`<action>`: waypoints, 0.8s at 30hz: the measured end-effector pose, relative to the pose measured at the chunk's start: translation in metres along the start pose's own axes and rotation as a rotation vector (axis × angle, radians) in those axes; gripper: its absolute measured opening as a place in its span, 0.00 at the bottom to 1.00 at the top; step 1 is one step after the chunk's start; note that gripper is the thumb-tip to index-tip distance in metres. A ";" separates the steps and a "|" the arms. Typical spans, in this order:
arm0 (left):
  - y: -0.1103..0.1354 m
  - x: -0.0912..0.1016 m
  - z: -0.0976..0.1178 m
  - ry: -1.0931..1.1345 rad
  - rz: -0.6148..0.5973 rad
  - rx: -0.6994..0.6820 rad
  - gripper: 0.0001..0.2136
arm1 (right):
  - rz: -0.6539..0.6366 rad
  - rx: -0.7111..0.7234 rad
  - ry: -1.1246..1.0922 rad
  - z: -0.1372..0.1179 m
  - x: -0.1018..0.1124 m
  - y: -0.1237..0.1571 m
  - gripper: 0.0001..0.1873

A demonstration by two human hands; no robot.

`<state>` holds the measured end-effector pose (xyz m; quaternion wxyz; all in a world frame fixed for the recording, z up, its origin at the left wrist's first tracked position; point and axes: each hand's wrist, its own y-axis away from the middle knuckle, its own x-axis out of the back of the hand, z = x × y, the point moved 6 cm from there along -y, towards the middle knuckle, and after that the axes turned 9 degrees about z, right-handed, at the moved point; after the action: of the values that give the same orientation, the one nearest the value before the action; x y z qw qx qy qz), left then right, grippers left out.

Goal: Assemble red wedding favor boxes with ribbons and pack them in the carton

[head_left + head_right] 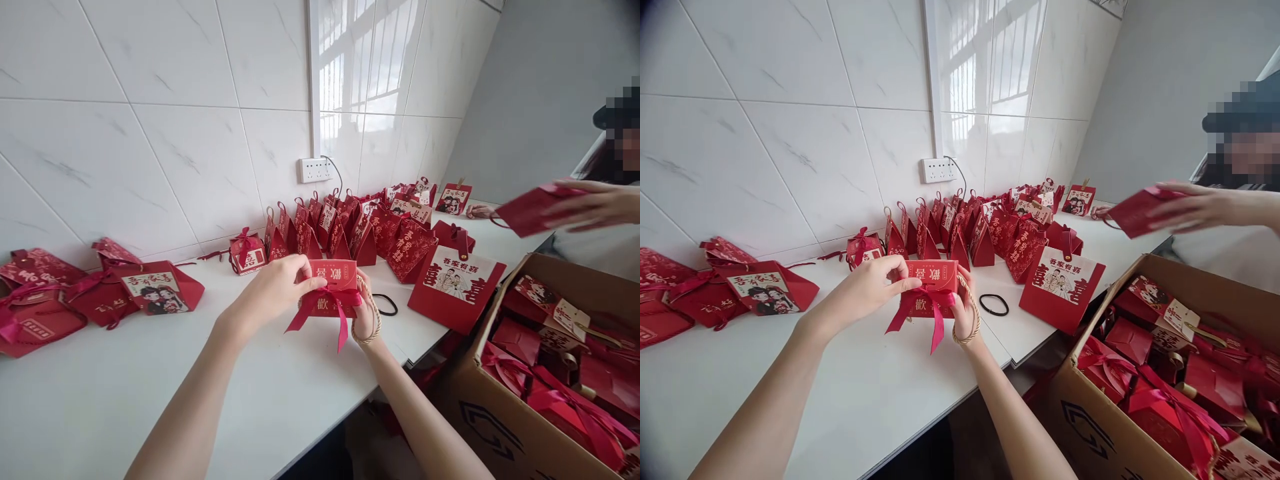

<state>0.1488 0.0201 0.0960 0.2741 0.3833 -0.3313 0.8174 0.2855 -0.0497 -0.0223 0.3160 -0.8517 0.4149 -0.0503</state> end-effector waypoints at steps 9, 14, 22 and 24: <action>0.005 -0.003 -0.005 -0.021 -0.149 0.088 0.12 | 0.073 -0.021 0.005 0.002 0.004 -0.002 0.26; 0.008 -0.001 -0.011 -0.102 -0.184 0.091 0.16 | 0.043 -0.008 0.061 0.002 0.002 0.000 0.25; 0.003 0.001 -0.019 -0.248 -0.109 0.092 0.19 | 0.005 -0.026 0.050 -0.001 0.000 -0.001 0.28; 0.001 0.003 -0.015 -0.266 0.010 0.081 0.24 | -0.006 -0.060 0.027 0.000 -0.001 -0.001 0.27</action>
<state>0.1396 0.0318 0.0911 0.2080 0.4975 -0.3331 0.7735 0.2855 -0.0486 -0.0218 0.2848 -0.8612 0.4180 -0.0502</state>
